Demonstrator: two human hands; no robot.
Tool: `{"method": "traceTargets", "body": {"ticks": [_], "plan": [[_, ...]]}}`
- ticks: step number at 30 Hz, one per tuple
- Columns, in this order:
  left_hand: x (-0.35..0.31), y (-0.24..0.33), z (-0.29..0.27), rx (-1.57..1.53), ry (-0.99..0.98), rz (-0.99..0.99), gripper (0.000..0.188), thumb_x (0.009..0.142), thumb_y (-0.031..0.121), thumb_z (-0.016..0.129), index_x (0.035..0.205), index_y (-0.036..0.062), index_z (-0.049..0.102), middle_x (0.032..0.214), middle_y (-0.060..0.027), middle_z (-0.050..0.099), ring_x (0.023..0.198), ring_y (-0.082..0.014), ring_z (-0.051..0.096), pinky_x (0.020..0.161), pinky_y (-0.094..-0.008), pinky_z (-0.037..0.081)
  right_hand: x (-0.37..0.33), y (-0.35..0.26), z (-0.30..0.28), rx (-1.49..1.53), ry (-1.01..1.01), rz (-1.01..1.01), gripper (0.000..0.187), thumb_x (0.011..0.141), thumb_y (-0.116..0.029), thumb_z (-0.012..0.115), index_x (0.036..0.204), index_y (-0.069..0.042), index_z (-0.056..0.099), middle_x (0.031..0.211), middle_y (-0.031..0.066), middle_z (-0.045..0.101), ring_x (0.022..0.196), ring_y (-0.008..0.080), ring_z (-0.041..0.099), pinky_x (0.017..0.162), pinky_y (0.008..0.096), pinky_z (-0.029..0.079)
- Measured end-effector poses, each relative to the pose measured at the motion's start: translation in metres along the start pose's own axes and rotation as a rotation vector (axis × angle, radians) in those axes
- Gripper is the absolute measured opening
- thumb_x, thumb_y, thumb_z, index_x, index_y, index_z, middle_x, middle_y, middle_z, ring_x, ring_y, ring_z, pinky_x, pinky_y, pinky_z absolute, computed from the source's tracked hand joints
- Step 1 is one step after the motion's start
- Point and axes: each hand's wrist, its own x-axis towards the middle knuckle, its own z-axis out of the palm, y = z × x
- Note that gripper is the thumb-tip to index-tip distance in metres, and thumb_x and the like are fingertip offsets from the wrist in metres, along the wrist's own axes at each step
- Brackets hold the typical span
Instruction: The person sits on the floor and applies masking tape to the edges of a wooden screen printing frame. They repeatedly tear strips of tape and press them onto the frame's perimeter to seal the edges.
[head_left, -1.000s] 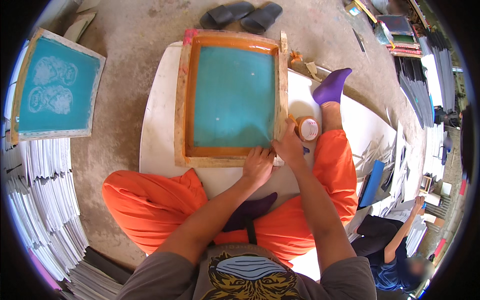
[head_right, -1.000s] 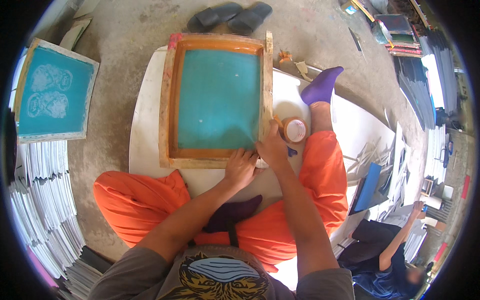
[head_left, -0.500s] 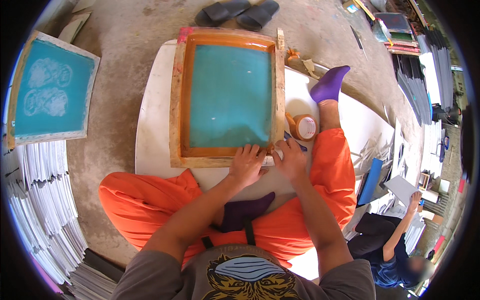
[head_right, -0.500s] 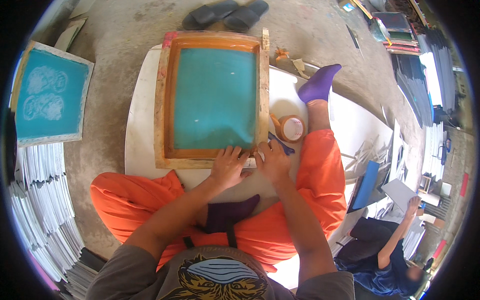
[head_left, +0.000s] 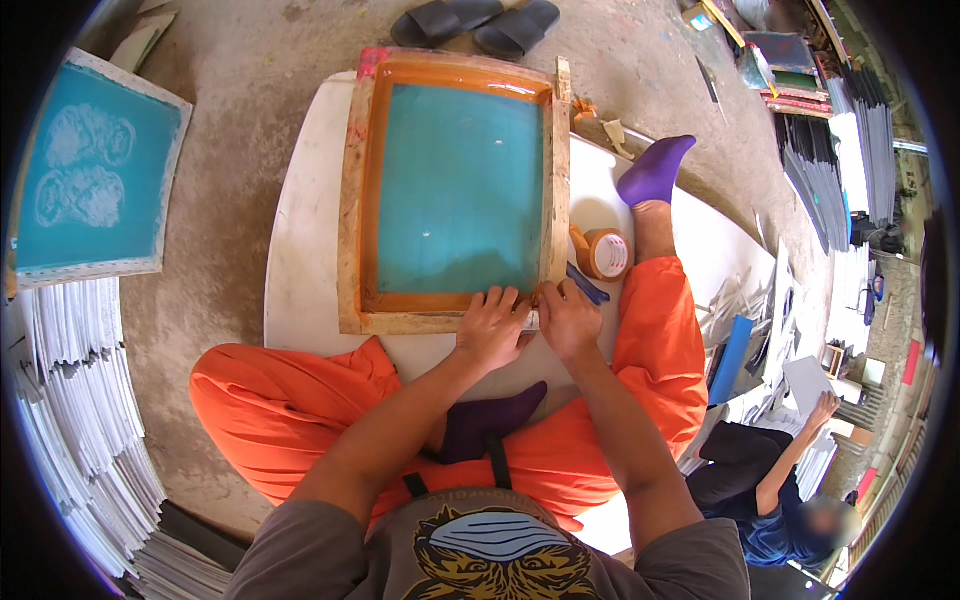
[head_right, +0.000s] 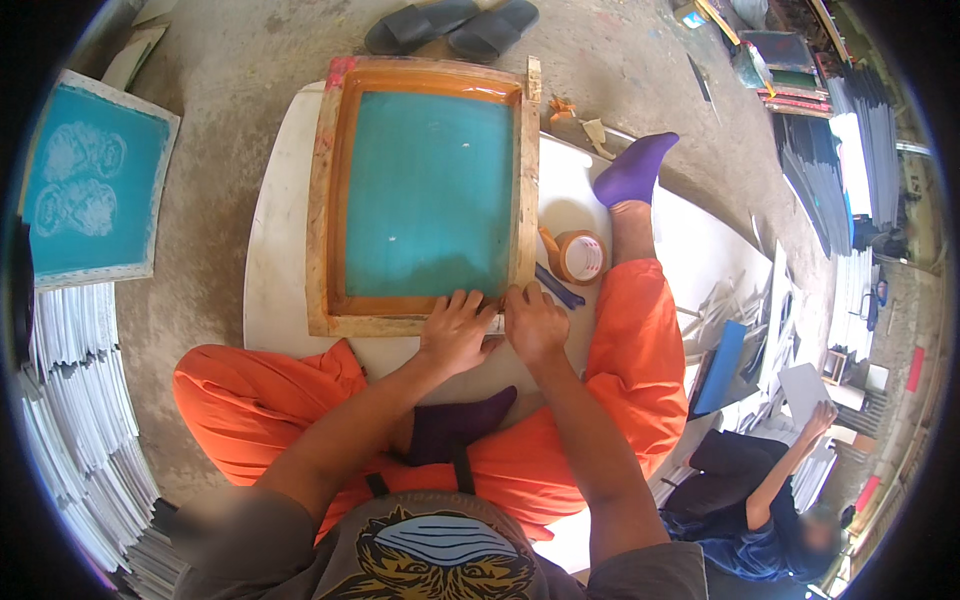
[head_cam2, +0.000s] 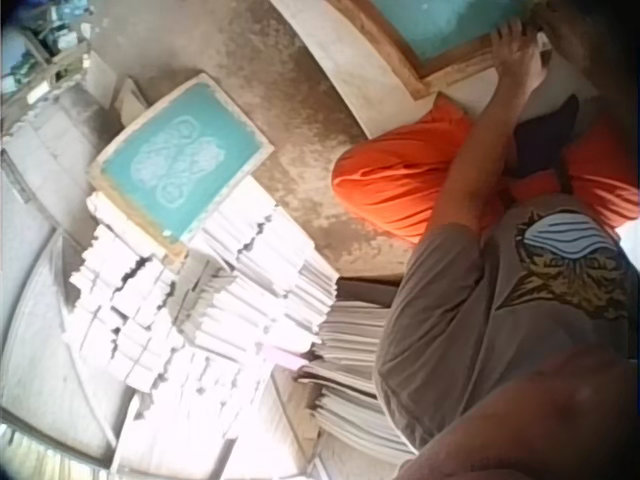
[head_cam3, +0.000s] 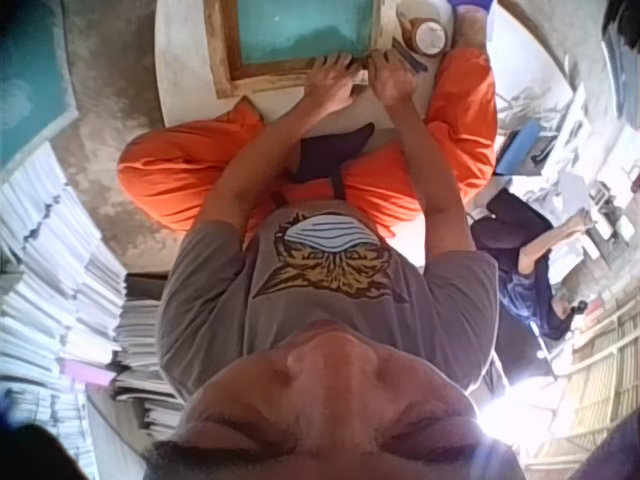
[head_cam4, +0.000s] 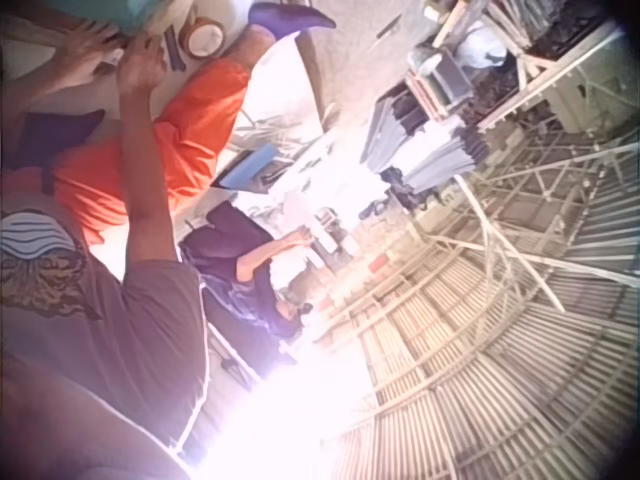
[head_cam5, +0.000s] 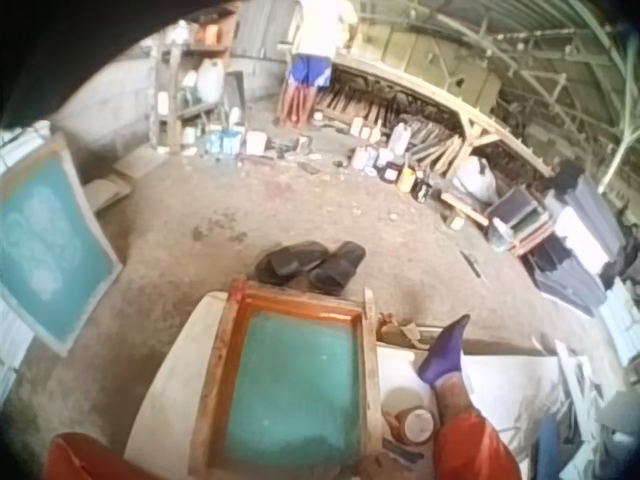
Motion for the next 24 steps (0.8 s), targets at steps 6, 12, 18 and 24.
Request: {"method": "traceTargets", "body": {"ticks": [6,12,18,24], "plan": [[-0.001,-0.003,0.003,0.014,-0.022,-0.003,0.055,0.072,0.036,0.088,0.118,0.0126,0.072,0.108,-0.0069,0.059,0.104,-0.0273,0.058,0.083,-0.0419,0.047,-0.002,-0.008,0.008,-0.125,-0.035,0.012,0.009,0.086,-0.02,0.072,0.092,-0.018,0.066,0.087,0.0041,0.059,0.071,0.0232,0.07,0.055,0.0419,0.056],[-0.001,-0.001,0.001,-0.003,-0.032,-0.011,0.057,0.073,0.036,0.088,0.121,0.0127,0.071,0.11,-0.0069,0.059,0.105,-0.0278,0.058,0.085,-0.0422,0.047,-0.01,-0.012,0.019,0.02,-0.093,0.193,0.012,0.091,-0.02,0.068,0.1,-0.016,0.062,0.097,0.0077,0.063,0.08,0.0302,0.072,0.064,0.0468,0.058],[0.001,-0.001,0.001,0.001,-0.117,-0.049,0.06,0.079,0.04,0.084,0.129,0.0137,0.068,0.115,-0.0069,0.059,0.111,-0.0283,0.056,0.091,-0.0441,0.045,-0.009,-0.019,0.006,0.264,-0.056,0.392,0.012,0.094,-0.01,0.069,0.105,-0.007,0.065,0.094,0.0152,0.072,0.079,0.0389,0.072,0.071,0.0501,0.057],[0.006,0.0,0.002,0.011,-0.166,-0.065,0.06,0.082,0.044,0.081,0.132,0.0144,0.067,0.117,-0.0068,0.059,0.111,-0.0289,0.056,0.092,-0.0446,0.045,0.004,-0.019,-0.004,0.46,-0.066,0.564,0.025,0.091,-0.008,0.07,0.115,-0.004,0.067,0.085,0.0187,0.075,0.077,0.035,0.075,0.072,0.0466,0.058]]}}
